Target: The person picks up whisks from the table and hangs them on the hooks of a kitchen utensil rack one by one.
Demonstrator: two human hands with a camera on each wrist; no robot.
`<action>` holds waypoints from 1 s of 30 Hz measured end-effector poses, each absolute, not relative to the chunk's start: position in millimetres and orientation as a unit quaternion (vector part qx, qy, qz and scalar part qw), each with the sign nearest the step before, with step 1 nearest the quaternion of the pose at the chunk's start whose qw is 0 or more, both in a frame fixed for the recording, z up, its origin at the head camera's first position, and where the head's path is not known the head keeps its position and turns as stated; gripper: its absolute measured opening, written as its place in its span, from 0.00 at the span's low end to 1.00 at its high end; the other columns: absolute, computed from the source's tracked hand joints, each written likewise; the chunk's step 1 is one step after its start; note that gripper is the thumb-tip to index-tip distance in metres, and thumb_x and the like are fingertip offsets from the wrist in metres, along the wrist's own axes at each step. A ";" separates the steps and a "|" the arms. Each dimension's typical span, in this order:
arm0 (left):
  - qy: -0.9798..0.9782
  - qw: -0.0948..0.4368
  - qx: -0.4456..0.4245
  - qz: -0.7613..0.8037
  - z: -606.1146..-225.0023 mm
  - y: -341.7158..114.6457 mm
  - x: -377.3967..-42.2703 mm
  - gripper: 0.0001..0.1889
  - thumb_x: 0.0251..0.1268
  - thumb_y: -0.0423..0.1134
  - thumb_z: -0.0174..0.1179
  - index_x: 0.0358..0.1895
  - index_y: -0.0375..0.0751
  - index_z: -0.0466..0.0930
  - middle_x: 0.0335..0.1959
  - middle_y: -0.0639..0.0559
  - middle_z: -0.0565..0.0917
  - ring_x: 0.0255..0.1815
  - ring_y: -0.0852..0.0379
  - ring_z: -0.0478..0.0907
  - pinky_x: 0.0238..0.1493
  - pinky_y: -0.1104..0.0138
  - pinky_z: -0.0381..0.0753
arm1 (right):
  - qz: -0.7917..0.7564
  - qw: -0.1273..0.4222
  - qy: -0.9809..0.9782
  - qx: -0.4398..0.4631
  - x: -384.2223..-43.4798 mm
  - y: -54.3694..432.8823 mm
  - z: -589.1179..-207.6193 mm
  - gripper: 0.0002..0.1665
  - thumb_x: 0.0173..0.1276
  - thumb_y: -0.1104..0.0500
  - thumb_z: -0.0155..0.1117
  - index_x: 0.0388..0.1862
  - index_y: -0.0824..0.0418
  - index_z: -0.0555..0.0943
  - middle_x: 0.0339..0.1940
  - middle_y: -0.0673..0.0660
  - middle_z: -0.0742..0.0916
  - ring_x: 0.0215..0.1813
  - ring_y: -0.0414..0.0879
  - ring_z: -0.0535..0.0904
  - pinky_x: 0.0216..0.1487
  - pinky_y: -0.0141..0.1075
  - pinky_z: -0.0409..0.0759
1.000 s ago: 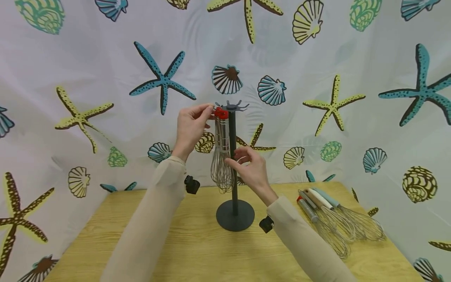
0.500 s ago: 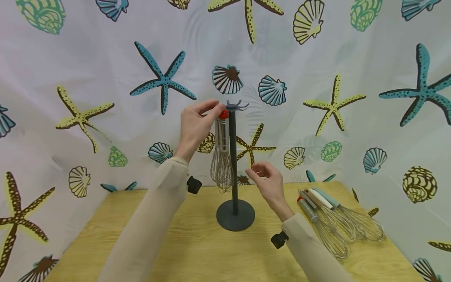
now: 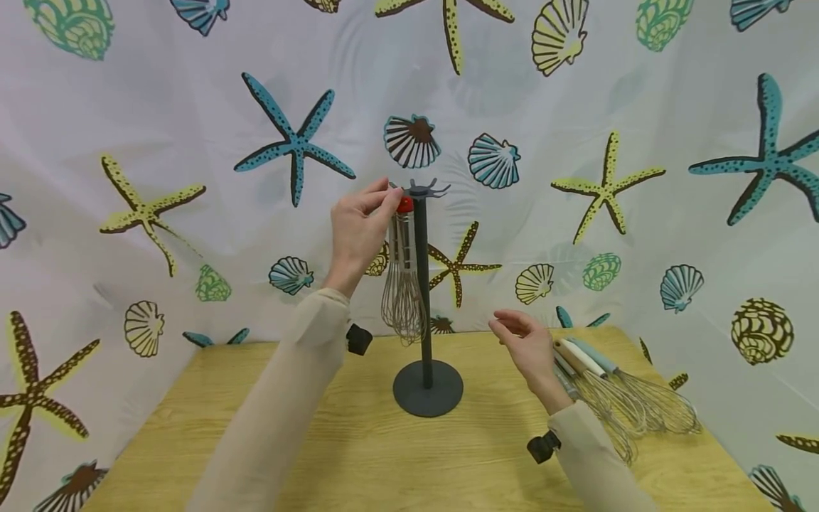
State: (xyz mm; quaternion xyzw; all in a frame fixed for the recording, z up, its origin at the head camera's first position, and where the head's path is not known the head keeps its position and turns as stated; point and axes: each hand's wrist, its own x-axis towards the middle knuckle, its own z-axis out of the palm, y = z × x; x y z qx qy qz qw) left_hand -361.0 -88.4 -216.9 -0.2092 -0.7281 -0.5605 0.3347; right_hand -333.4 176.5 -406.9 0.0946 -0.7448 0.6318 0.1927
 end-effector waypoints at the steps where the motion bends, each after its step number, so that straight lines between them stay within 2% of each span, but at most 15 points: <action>1: -0.724 0.333 -0.210 -0.566 -217.2 -88.9 -360.4 0.14 0.68 0.46 0.62 0.43 0.39 0.90 0.63 0.48 0.80 0.67 0.56 0.74 0.63 0.59 0.77 | 0.635 0.183 -0.745 0.091 -332.9 181.5 -407.1 0.20 0.67 0.53 0.68 0.54 0.61 0.83 0.49 0.62 0.86 0.41 0.36 0.82 0.42 0.31 0.82; 5: -0.718 0.325 -0.207 -0.580 -217.8 -90.8 -359.1 0.13 0.68 0.45 0.62 0.44 0.40 0.90 0.61 0.47 0.81 0.66 0.55 0.75 0.63 0.59 0.76 | 0.635 0.150 -0.754 0.071 -330.1 202.4 -407.9 0.23 0.68 0.53 0.67 0.57 0.64 0.81 0.51 0.61 0.86 0.42 0.36 0.83 0.44 0.30 0.82; 7: -0.721 0.316 -0.203 -0.582 -217.5 -91.0 -358.4 0.14 0.68 0.46 0.63 0.45 0.40 0.89 0.62 0.48 0.81 0.66 0.56 0.75 0.65 0.58 0.75 | 0.623 0.140 -0.767 0.061 -327.3 213.1 -408.7 0.24 0.68 0.52 0.67 0.59 0.63 0.80 0.51 0.60 0.86 0.41 0.37 0.83 0.40 0.29 0.82; 10: -0.728 0.305 -0.201 -0.580 -217.4 -91.3 -357.9 0.14 0.68 0.47 0.63 0.44 0.41 0.90 0.62 0.48 0.81 0.66 0.56 0.75 0.66 0.58 0.74 | 0.598 0.127 -0.790 0.050 -321.2 228.4 -410.3 0.26 0.69 0.51 0.66 0.61 0.62 0.78 0.54 0.62 0.85 0.41 0.34 0.82 0.39 0.29 0.82; 12: -0.729 0.302 -0.203 -0.579 -217.0 -91.8 -357.8 0.14 0.67 0.47 0.63 0.44 0.41 0.90 0.61 0.48 0.81 0.65 0.56 0.76 0.65 0.58 0.75 | 0.577 0.117 -0.807 0.049 -316.4 236.6 -410.6 0.27 0.70 0.50 0.65 0.63 0.62 0.77 0.56 0.63 0.84 0.42 0.32 0.81 0.41 0.30 0.81; 14: -0.729 0.304 -0.206 -0.578 -217.2 -93.0 -358.5 0.14 0.68 0.47 0.62 0.43 0.41 0.90 0.61 0.48 0.81 0.65 0.57 0.76 0.65 0.58 0.75 | 0.562 0.103 -0.819 0.052 -312.3 243.8 -410.7 0.29 0.70 0.50 0.64 0.65 0.62 0.75 0.60 0.65 0.82 0.46 0.30 0.81 0.48 0.30 0.82; 16: -0.728 0.307 -0.208 -0.577 -216.1 -93.2 -358.8 0.14 0.68 0.47 0.62 0.43 0.41 0.90 0.61 0.48 0.82 0.65 0.57 0.76 0.64 0.58 0.76 | 0.554 0.090 -0.826 0.055 -309.7 250.5 -411.0 0.30 0.71 0.50 0.63 0.67 0.63 0.73 0.62 0.66 0.81 0.51 0.34 0.81 0.53 0.32 0.81; 18: -0.727 0.309 -0.211 -0.576 -214.6 -92.6 -358.6 0.15 0.68 0.47 0.62 0.43 0.40 0.90 0.61 0.48 0.82 0.65 0.57 0.76 0.64 0.58 0.76 | 0.551 0.075 -0.829 0.055 -308.8 257.0 -412.5 0.31 0.72 0.51 0.62 0.69 0.63 0.71 0.64 0.67 0.79 0.56 0.43 0.81 0.56 0.34 0.81; 22: -0.728 0.307 -0.211 -0.575 -214.0 -91.3 -357.4 0.15 0.68 0.47 0.62 0.43 0.39 0.90 0.60 0.47 0.82 0.65 0.56 0.76 0.65 0.58 0.75 | 0.545 0.041 -0.836 0.046 -306.7 266.2 -418.4 0.33 0.73 0.53 0.61 0.72 0.65 0.67 0.66 0.68 0.77 0.65 0.57 0.76 0.62 0.45 0.77; 26: -0.730 0.300 -0.212 -0.576 -215.7 -90.7 -356.9 0.14 0.68 0.46 0.62 0.42 0.39 0.90 0.60 0.47 0.82 0.65 0.57 0.76 0.65 0.58 0.75 | 0.514 0.008 -0.857 0.042 -300.4 272.4 -424.5 0.32 0.74 0.55 0.59 0.71 0.69 0.66 0.68 0.71 0.73 0.68 0.64 0.70 0.65 0.54 0.73; 30: -0.728 0.301 -0.211 -0.578 -216.0 -91.8 -357.6 0.15 0.68 0.47 0.62 0.42 0.39 0.90 0.61 0.47 0.81 0.65 0.57 0.76 0.66 0.58 0.74 | 0.493 -0.015 -0.869 0.039 -297.4 278.3 -428.0 0.33 0.75 0.56 0.58 0.71 0.73 0.65 0.70 0.74 0.70 0.70 0.69 0.65 0.65 0.59 0.70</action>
